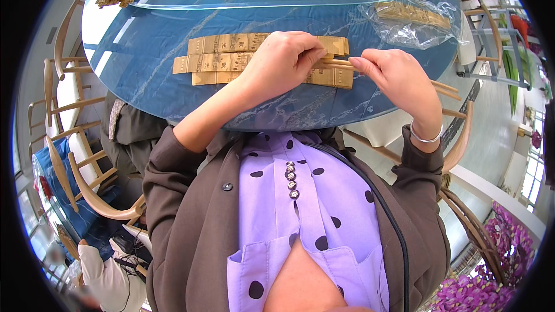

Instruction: The person repeatedly picks up thin bamboo strips and inserts them into slots on rectangular bamboo pieces, then places the assembled units on a stack. The process is repeated multiple times at a glass table.

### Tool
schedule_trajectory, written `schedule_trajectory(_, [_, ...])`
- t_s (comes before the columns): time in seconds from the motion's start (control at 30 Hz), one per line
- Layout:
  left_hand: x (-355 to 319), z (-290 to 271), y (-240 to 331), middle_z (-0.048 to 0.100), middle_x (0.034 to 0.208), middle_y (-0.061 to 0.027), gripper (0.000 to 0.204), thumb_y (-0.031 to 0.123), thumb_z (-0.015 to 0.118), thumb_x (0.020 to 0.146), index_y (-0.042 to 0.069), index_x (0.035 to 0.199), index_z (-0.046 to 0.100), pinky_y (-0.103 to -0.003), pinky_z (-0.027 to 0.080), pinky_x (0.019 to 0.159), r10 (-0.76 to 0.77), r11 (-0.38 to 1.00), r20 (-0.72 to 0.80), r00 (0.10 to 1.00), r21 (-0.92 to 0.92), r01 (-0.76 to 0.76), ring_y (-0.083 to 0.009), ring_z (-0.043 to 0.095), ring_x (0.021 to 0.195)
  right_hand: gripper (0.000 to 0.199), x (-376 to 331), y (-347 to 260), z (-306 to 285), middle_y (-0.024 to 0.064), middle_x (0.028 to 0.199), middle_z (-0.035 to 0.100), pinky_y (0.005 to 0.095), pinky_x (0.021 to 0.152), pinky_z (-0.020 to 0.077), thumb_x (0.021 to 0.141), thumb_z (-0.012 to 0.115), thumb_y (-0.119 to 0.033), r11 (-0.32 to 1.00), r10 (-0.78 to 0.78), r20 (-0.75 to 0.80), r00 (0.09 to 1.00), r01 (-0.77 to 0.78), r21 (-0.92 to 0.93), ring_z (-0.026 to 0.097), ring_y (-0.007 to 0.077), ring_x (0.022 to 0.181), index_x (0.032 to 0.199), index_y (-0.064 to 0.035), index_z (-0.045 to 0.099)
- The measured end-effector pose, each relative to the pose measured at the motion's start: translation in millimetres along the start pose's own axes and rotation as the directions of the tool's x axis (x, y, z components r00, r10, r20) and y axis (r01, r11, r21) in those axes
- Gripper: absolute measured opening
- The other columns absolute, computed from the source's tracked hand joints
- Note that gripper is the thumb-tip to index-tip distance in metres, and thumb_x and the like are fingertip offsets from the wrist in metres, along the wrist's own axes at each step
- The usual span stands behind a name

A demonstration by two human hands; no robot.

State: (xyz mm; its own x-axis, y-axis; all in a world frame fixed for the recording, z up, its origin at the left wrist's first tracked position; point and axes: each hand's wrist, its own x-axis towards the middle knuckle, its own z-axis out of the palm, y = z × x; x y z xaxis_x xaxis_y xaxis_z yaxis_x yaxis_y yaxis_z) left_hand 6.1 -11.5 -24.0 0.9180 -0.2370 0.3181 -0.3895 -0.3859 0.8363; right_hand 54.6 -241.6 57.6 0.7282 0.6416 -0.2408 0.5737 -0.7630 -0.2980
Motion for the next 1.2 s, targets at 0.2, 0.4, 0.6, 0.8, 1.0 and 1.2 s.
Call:
schedule_trajectory(0.2, [2.5, -4.1, -2.5, 0.067, 0.081, -0.0142, 0.013, 0.008, 0.067, 0.095, -0.005, 0.094, 0.067, -0.033, 0.052, 0.060, -0.008, 0.999, -0.060, 0.998, 0.033, 0.010, -0.0213, 0.068, 0.066, 0.026, 3.4, -6.2, 14.9, 0.0153, 0.080, 0.065, 0.0351, 0.067, 0.0483, 0.098, 0.064, -0.021, 0.957, -0.065, -0.185, 0.981, 0.113, 0.268, 0.060, 0.0280, 0.068, 0.118, -0.0048, 0.068])
schedule_trajectory(0.4, [2.0, -7.4, 6.9, 0.066, 0.094, -0.0114, 0.020, 0.016, 0.074, 0.088, 0.000, 0.098, 0.066, -0.040, 0.052, 0.079, 0.233, 0.902, -0.022, 0.972, 0.377, -0.208, -0.0280, 0.066, 0.093, 0.034, 3.2, -14.0, 41.9, 0.0155, 0.098, 0.069, 0.0329, 0.072, 0.0511, 0.098, 0.063, -0.013, 0.872, -0.096, -0.267, 0.959, 0.210, 0.442, 0.063, 0.0270, 0.077, 0.132, -0.0095, 0.066])
schedule_trajectory(0.6, [-22.1, -6.7, 38.7, 0.057, 0.113, -0.0115, 0.034, 0.020, 0.080, 0.084, 0.003, 0.103, 0.059, -0.040, 0.049, 0.086, 0.291, 0.882, -0.413, 0.863, 0.465, -0.075, -0.0295, 0.057, 0.101, 0.032, -1.0, -19.4, 41.3, 0.0084, 0.090, 0.067, 0.0270, 0.067, 0.0486, 0.099, 0.063, -0.008, 0.738, -0.024, -0.288, 0.957, 0.212, 0.641, 0.056, 0.0139, 0.072, 0.130, -0.0071, 0.068])
schedule_trajectory(0.8, [-30.0, 3.2, 42.2, 0.064, 0.086, -0.0011, 0.029, 0.026, 0.055, 0.107, -0.001, 0.107, 0.065, -0.021, 0.043, 0.063, -0.359, 0.767, -0.305, 0.882, -0.635, 0.093, -0.0056, 0.049, 0.069, 0.031, 4.9, -36.1, 44.2, 0.0008, 0.088, 0.063, 0.0196, 0.064, 0.0430, 0.102, 0.062, -0.009, 0.515, 0.040, -0.348, 0.937, 0.280, 0.811, 0.053, 0.0055, 0.074, 0.131, 0.0011, 0.065])
schedule_trajectory(1.0, [-8.9, 0.5, 43.2, 0.070, 0.086, -0.0047, 0.032, 0.023, 0.051, 0.109, -0.003, 0.104, 0.069, -0.021, 0.050, 0.065, -0.300, 0.697, -0.419, 0.857, -0.709, -0.103, -0.0061, 0.059, 0.072, 0.029, 17.2, -62.0, 51.3, 0.0018, 0.082, 0.064, 0.0191, 0.059, 0.0402, 0.102, 0.062, -0.008, 0.606, 0.024, -0.474, 0.880, 0.365, 0.707, 0.053, 0.0043, 0.071, 0.128, 0.0040, 0.066])
schedule_trajectory(1.2, [-11.3, -3.6, 40.9, 0.070, 0.085, -0.0048, 0.032, 0.024, 0.054, 0.108, -0.004, 0.103, 0.069, -0.022, 0.051, 0.063, -0.293, 0.736, -0.386, 0.875, -0.675, -0.051, -0.0065, 0.062, 0.074, 0.030, 19.4, -77.3, 52.8, 0.0038, 0.079, 0.067, 0.0214, 0.061, 0.0432, 0.101, 0.063, -0.010, 0.709, 0.035, -0.540, 0.841, 0.360, 0.606, 0.055, 0.0062, 0.069, 0.127, 0.0051, 0.066])
